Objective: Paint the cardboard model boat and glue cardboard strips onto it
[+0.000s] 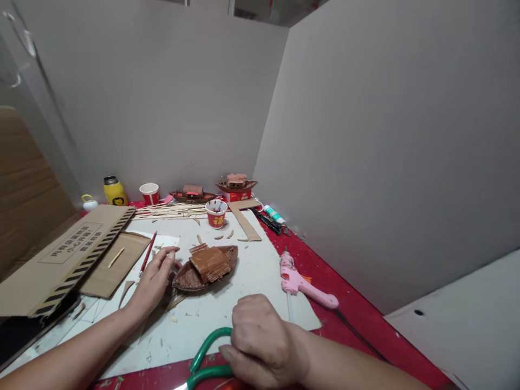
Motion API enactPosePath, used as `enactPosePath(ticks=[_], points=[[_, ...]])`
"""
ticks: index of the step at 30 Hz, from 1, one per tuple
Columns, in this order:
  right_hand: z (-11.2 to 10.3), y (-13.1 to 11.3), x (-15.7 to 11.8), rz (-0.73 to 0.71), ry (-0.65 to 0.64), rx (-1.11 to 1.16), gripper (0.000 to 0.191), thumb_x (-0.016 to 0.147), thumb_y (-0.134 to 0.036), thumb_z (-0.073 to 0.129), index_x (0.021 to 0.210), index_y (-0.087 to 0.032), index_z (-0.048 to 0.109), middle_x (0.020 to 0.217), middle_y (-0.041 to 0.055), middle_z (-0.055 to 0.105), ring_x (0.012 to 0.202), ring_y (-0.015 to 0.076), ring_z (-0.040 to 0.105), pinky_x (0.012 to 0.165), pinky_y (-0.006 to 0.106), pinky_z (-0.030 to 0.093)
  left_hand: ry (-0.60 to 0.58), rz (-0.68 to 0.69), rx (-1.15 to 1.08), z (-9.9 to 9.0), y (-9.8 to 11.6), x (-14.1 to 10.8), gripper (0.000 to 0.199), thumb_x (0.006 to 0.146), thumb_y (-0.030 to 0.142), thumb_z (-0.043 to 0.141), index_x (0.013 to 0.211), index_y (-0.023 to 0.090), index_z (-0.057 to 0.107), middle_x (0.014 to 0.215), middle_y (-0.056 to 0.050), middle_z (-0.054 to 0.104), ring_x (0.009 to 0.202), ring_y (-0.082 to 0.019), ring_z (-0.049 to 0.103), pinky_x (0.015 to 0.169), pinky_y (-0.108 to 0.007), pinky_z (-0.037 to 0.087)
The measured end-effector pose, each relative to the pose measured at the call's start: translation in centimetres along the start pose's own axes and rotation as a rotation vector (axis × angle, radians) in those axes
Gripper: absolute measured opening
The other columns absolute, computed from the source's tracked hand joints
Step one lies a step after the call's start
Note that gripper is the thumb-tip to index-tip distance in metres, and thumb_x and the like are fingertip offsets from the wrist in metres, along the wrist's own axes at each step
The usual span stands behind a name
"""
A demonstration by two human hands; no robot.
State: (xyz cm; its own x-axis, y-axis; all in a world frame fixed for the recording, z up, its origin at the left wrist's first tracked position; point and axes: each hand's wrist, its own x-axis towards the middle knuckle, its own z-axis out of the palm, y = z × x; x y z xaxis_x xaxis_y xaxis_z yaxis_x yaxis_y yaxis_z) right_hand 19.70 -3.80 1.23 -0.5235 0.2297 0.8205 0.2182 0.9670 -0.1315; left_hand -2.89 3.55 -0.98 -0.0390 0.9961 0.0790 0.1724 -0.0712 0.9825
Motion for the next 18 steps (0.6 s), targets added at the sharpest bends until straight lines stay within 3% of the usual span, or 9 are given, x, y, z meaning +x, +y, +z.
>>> enactPosePath(ticks=[5,11,18], points=[[0.17,0.22,-0.16,0.003,0.026,-0.020,0.038,0.095,-0.021,0.047,0.059,-0.023,0.036,0.050,-0.0076,0.033,0.044,0.0112,0.029,0.050,0.030,0.022,-0.131,-0.110,-0.074,0.06,0.07,-0.20,0.056,0.087,0.066,0.053,0.120,0.022,0.057,0.088,-0.002,0.063,0.059,-0.014,0.057,0.048,-0.024,0.045],[0.18,0.34,-0.45,0.000,0.008,-0.007,0.038,0.095,-0.022,0.048,0.059,-0.024,0.034,0.049,-0.0079,0.032,0.044,0.0110,0.029,0.049,0.030,0.022,-0.123,-0.121,-0.099,0.21,0.15,-0.11,0.056,0.086,0.067,0.054,0.118,0.021,0.059,0.086,-0.003,0.063,0.058,-0.014,0.055,0.048,-0.025,0.048],[0.21,0.32,-0.49,0.015,-0.013,0.002,0.038,0.095,-0.021,0.046,0.059,-0.024,0.034,0.049,-0.0078,0.032,0.044,0.0113,0.029,0.049,0.031,0.022,-0.083,-0.052,-0.111,0.28,0.10,-0.10,0.054,0.087,0.064,0.053,0.115,0.018,0.057,0.074,0.002,0.059,0.048,-0.011,0.047,0.043,-0.023,0.042]])
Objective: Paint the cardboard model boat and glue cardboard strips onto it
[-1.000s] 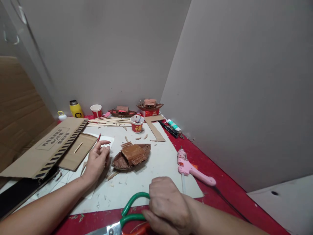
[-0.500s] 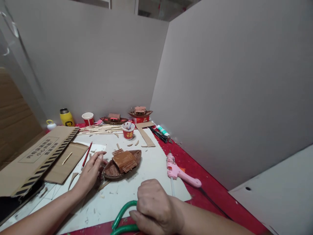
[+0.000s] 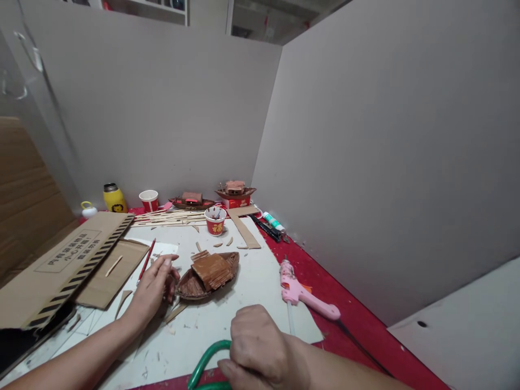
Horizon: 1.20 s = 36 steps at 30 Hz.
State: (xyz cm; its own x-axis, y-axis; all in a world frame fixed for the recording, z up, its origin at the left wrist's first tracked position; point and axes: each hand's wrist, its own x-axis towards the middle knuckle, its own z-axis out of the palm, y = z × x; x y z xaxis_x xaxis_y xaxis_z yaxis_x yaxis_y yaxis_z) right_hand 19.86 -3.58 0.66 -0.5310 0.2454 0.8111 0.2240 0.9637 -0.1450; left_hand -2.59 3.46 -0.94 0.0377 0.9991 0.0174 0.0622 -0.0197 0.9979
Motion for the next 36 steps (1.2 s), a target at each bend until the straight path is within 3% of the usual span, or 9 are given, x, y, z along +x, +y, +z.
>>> enactPosePath(ticks=[6,10,12,16,20,27,36], points=[[0.2,0.2,-0.6,-0.003,-0.020,-0.021,0.042,0.097,-0.021,0.049,0.056,-0.023,0.037,0.048,-0.0074,0.035,0.045,0.0108,0.033,0.050,0.030,0.024,0.049,0.037,0.030,-0.2,-0.1,0.1,0.045,0.090,0.058,0.054,0.114,0.020,0.058,0.065,0.005,0.052,0.048,-0.010,0.040,0.043,-0.020,0.033],[1.4,0.8,-1.9,-0.018,0.056,-0.014,0.049,0.105,-0.027,0.038,0.057,-0.022,0.040,0.047,-0.0068,0.034,0.044,0.0105,0.031,0.048,0.029,0.025,0.094,0.054,0.112,-0.4,0.2,0.0,0.040,0.088,0.054,0.058,0.113,0.023,0.060,0.063,0.006,0.047,0.048,-0.010,0.034,0.043,-0.021,0.025],[1.9,1.1,-2.8,0.021,-0.003,0.020,0.050,0.107,-0.031,0.035,0.058,-0.022,0.041,0.048,-0.0069,0.033,0.042,0.0102,0.029,0.046,0.028,0.027,0.118,0.080,0.130,-0.4,0.2,-0.1,0.038,0.086,0.049,0.061,0.114,0.023,0.061,0.073,0.003,0.053,0.051,-0.010,0.037,0.045,-0.022,0.029],[2.3,1.3,-3.6,0.027,-0.111,0.080,0.050,0.102,-0.031,0.051,0.055,-0.022,0.035,0.047,-0.0092,0.029,0.039,0.0085,0.019,0.043,0.026,0.028,0.143,0.161,0.167,-0.4,0.0,-0.2,0.035,0.084,0.041,0.062,0.114,0.023,0.062,0.089,-0.001,0.059,0.067,-0.014,0.052,0.061,-0.025,0.042],[1.8,0.7,-2.9,-0.038,-0.169,0.055,0.049,0.095,-0.027,0.062,0.055,-0.022,0.035,0.048,-0.0085,0.032,0.041,0.0085,0.027,0.044,0.027,0.025,0.152,0.192,0.229,-0.4,-0.1,-0.1,0.035,0.085,0.038,0.060,0.116,0.021,0.061,0.096,-0.004,0.061,0.076,-0.017,0.056,0.068,-0.028,0.046],[0.5,-1.5,0.0,-0.037,0.042,0.142,0.044,0.102,-0.025,0.040,0.059,-0.023,0.032,0.049,-0.0081,0.030,0.044,0.0109,0.027,0.046,0.031,0.020,0.107,0.325,0.285,-0.2,-0.1,0.3,0.030,0.091,0.031,0.056,0.118,0.020,0.059,0.110,-0.008,0.063,0.098,-0.020,0.061,0.084,-0.031,0.049],[0.2,-2.1,0.5,-0.035,0.021,0.135,0.041,0.098,-0.021,0.044,0.059,-0.025,0.031,0.047,-0.0081,0.030,0.043,0.0122,0.030,0.047,0.032,0.020,0.102,0.351,0.314,-0.5,-0.7,0.7,0.031,0.092,0.029,0.056,0.121,0.021,0.060,0.112,-0.008,0.064,0.101,-0.022,0.064,0.087,-0.033,0.050]])
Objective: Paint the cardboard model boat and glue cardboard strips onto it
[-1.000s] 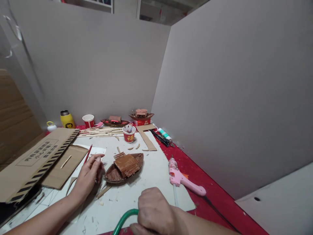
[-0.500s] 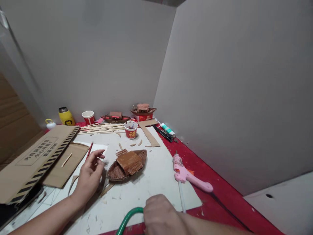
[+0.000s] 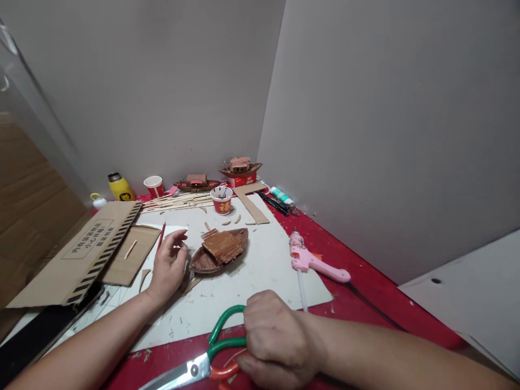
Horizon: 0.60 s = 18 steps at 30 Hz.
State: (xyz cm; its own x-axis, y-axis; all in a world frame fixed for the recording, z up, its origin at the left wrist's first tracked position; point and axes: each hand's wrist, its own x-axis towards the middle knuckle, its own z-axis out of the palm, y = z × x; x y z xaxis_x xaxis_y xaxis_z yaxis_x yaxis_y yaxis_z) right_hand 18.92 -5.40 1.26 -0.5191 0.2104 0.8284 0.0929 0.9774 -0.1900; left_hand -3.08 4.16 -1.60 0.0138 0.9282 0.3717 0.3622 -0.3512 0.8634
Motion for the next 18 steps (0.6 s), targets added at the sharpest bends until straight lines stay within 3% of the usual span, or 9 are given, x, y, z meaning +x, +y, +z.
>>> enactPosePath(ticks=[12,18], points=[[-0.28,0.06,0.30,-0.018,0.018,-0.006,0.040,0.099,-0.023,0.043,0.061,-0.025,0.032,0.046,-0.0082,0.032,0.042,0.0118,0.031,0.047,0.032,0.019,-0.005,0.045,0.008,0.08,0.32,0.08,0.030,0.089,0.023,0.056,0.119,0.021,0.061,0.112,-0.008,0.065,0.096,-0.020,0.063,0.087,-0.032,0.049],[-0.63,-0.22,-0.33,0.012,-0.106,0.003,0.031,0.097,-0.016,0.045,0.068,-0.025,0.039,0.050,-0.0055,0.041,0.045,0.0144,0.035,0.050,0.034,0.020,0.002,0.077,0.048,0.12,0.02,-0.15,0.031,0.087,0.015,0.051,0.116,0.021,0.062,0.108,-0.008,0.064,0.096,-0.020,0.062,0.087,-0.034,0.049]])
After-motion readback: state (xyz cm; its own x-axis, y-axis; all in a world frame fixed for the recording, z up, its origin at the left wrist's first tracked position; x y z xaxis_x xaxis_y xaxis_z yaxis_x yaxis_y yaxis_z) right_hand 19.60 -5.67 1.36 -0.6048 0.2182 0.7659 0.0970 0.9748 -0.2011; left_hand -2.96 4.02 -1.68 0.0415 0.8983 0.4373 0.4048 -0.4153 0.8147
